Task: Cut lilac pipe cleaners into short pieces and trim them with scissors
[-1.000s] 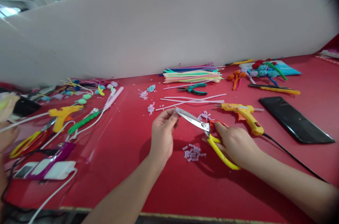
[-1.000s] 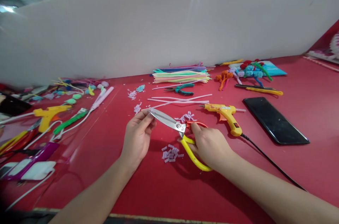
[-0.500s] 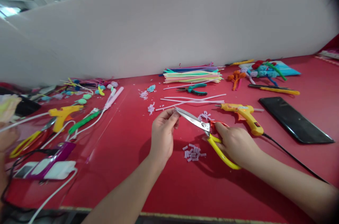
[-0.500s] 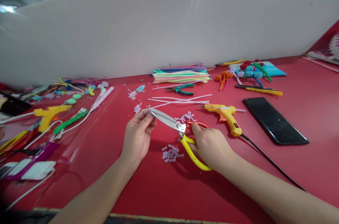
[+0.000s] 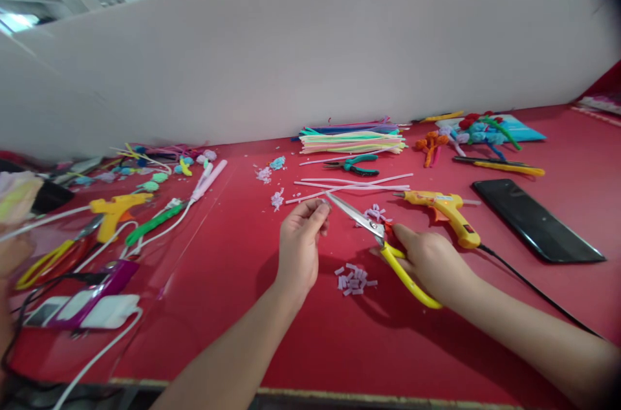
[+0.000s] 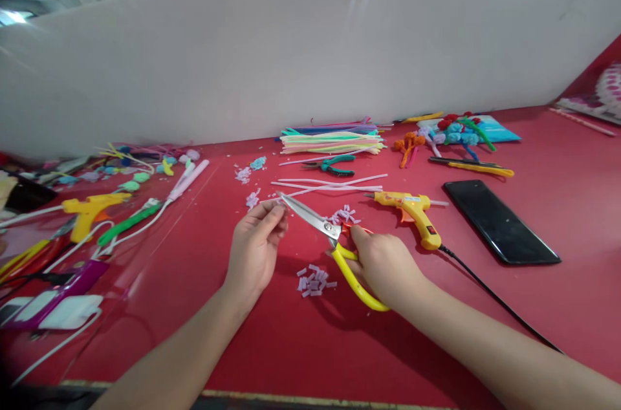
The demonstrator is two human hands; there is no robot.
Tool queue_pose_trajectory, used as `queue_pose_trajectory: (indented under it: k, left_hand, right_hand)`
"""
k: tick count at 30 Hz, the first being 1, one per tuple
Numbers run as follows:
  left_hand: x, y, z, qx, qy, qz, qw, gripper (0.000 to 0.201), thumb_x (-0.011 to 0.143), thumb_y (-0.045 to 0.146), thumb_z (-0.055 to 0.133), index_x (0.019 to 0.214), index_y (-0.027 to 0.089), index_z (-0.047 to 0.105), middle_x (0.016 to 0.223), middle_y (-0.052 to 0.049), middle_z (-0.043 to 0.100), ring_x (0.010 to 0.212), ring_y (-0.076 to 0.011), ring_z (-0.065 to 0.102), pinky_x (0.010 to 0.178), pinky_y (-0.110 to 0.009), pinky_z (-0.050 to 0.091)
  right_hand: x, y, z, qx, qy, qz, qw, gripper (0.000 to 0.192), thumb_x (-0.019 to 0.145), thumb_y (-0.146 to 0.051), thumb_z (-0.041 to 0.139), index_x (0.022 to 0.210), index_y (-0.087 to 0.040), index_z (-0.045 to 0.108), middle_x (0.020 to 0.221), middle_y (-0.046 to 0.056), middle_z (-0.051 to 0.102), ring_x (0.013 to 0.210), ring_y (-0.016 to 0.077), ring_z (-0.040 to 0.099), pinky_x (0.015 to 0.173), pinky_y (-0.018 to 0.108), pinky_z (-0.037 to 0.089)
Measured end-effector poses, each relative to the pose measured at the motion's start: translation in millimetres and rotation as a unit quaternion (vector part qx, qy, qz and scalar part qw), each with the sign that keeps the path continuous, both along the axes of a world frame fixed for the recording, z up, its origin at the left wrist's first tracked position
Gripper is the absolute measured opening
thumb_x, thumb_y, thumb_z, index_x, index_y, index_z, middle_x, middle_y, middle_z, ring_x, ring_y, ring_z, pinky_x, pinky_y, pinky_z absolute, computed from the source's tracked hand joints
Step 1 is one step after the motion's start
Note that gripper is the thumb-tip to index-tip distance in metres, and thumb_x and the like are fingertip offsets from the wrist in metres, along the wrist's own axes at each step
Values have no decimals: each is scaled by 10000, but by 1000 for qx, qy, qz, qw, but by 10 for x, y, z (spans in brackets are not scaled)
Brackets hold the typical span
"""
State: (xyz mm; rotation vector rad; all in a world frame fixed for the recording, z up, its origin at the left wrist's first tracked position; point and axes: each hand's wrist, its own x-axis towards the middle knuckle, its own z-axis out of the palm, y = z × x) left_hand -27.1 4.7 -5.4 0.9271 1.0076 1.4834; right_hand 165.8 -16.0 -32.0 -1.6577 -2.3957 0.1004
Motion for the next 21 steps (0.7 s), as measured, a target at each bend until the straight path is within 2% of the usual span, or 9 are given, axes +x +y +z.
queue_pose_trajectory:
  k: [3,6,10,15,17,21]
  left_hand:
    - [-3,5,-35,-17,8,-36,999,122,694,247,609,772,156,591,705,2,542,573,-62,445,513,-174,335]
    - [14,-6,-70,-53,53,-129,989,142,707,264,592,788,147,597,685,-5,538,568,-72,449,517,-187,337]
    - [75,-59,-72,-58,129,-265,954,121,743,257,543,732,146,590,605,19,476,532,-71,403,518,-198,314]
    - [133,-110,-58,-54,182,-311,931,125,742,267,550,722,151,591,620,23,468,532,-69,370,513,-196,292]
    - [141,-112,-61,-51,195,-316,927,117,733,260,559,708,150,592,644,13,484,561,-79,401,536,-199,316]
    - [148,-115,-63,-9,244,-297,923,110,725,240,562,676,154,609,677,-8,508,637,-115,477,603,-227,377]
  right_hand:
    - [-16,40,43,-21,39,-30,999,310,804,-474,364,689,-191,418,488,8,501,436,132,469,437,241,177]
    - [-38,72,59,-72,132,-35,988,292,773,-456,418,645,-193,405,486,-22,450,437,106,418,437,224,210]
    - [-84,42,121,-150,311,-22,938,233,749,-390,451,638,-188,418,492,-48,407,446,85,384,418,205,249]
    - [-115,-39,241,-249,430,-34,867,132,729,-301,443,675,-181,434,426,-81,351,361,61,340,362,184,260]
    - [-112,-41,236,-255,432,-23,865,99,715,-272,445,680,-180,440,438,-80,352,375,59,343,368,180,266]
    - [-99,-7,150,-200,388,1,900,123,696,-276,468,636,-180,421,516,-60,369,471,69,346,427,191,275]
